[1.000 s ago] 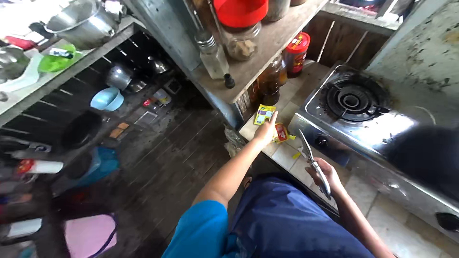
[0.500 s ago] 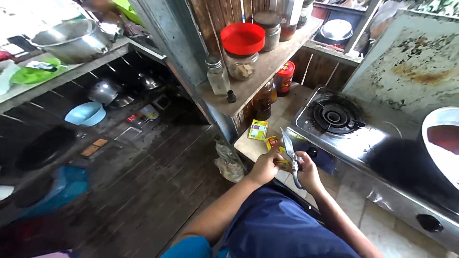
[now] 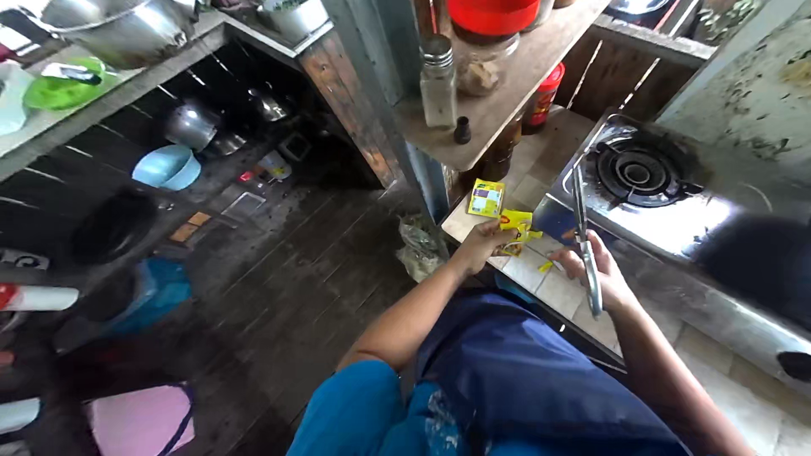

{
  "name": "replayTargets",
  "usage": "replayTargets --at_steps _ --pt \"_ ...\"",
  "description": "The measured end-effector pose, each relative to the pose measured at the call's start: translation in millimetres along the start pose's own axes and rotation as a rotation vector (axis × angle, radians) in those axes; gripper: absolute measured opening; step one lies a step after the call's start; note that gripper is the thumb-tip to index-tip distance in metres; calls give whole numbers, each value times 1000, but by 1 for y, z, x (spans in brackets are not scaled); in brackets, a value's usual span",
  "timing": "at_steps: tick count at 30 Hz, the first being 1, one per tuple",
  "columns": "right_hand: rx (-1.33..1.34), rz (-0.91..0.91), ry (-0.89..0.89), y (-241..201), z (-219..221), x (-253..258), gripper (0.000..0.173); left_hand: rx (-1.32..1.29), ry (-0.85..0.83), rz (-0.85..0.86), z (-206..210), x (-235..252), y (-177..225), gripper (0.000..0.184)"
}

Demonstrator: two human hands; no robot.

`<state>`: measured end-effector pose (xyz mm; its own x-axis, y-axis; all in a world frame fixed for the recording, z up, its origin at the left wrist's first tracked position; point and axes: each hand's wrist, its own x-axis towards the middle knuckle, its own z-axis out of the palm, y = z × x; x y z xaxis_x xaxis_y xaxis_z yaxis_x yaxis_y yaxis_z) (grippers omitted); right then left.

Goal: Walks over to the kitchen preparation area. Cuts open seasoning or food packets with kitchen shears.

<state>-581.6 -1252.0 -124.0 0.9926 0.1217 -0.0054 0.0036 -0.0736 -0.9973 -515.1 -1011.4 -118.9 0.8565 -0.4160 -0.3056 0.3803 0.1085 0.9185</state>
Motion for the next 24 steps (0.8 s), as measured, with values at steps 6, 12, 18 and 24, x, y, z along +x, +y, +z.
replayTargets --at_steps 6,12,18,24 --pt "-284 234 -221 3 -2 -16 75 109 -168 41 -24 7 7 17" --pt "-410 274 -272 9 13 -19 69 260 -312 -17 -26 16 0 14" --pt "-484 292 -215 11 20 -22 64 285 -322 -71 -26 22 -4 10" --pt "-502 328 -187 15 17 -23 62 277 -334 -67 -22 31 -8 13"
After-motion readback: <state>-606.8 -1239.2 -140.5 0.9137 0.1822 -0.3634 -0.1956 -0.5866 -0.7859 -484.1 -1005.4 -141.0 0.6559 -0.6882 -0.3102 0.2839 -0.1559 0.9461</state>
